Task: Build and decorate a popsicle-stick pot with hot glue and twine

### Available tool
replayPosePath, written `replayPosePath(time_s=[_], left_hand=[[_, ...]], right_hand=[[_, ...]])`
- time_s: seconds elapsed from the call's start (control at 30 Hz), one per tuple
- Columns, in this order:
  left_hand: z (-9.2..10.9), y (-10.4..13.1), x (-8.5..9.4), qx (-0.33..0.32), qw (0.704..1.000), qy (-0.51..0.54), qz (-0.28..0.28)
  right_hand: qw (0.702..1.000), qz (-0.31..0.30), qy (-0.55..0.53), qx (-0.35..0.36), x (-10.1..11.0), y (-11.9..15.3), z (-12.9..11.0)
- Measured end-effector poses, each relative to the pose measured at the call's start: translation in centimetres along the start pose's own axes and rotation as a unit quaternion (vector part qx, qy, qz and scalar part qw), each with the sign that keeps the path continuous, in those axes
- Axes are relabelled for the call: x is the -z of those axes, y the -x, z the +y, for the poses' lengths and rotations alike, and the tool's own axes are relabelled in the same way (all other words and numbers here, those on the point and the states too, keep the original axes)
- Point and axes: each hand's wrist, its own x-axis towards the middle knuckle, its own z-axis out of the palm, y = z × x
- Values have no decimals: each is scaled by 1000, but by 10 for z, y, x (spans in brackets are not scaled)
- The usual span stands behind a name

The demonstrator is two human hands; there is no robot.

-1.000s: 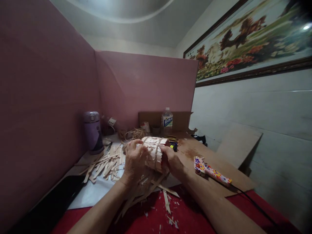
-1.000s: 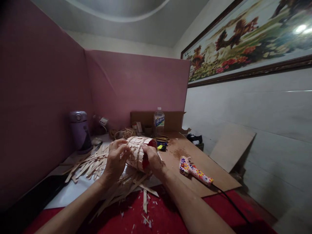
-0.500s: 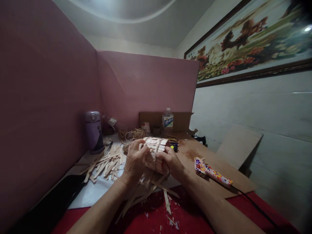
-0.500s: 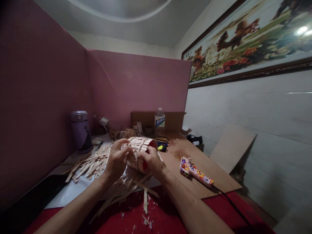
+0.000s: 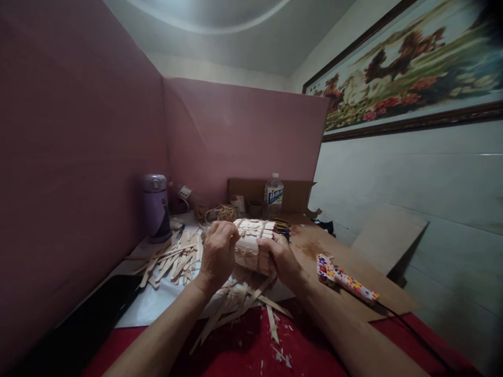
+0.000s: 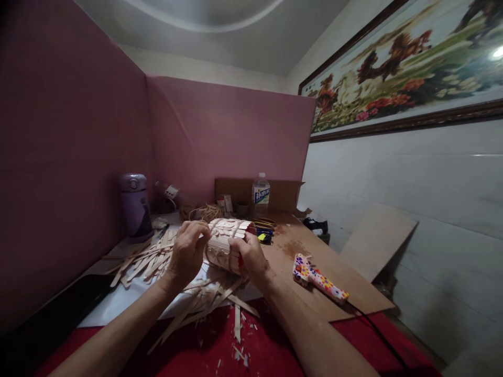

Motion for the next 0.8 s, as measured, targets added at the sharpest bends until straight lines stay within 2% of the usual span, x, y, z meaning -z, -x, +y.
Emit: replayPosePath(time_s=[0.1,0.4,0.53,0.8], left_hand=[[-2,-1,1,20,1000,-9,12],[1,4,-3,-56,996,71,-15],[1,5,-5,-73,995,67,-18],[3,5,-9,-64,997,41,0]], right_hand=[[1000,-16,-25,-5,3,-1,-4],[997,-74,27,-19,11,-3,-6],[997,-74,9,-25,13,-4,-3],[997,-74,-20,-22,14,-5,2]])
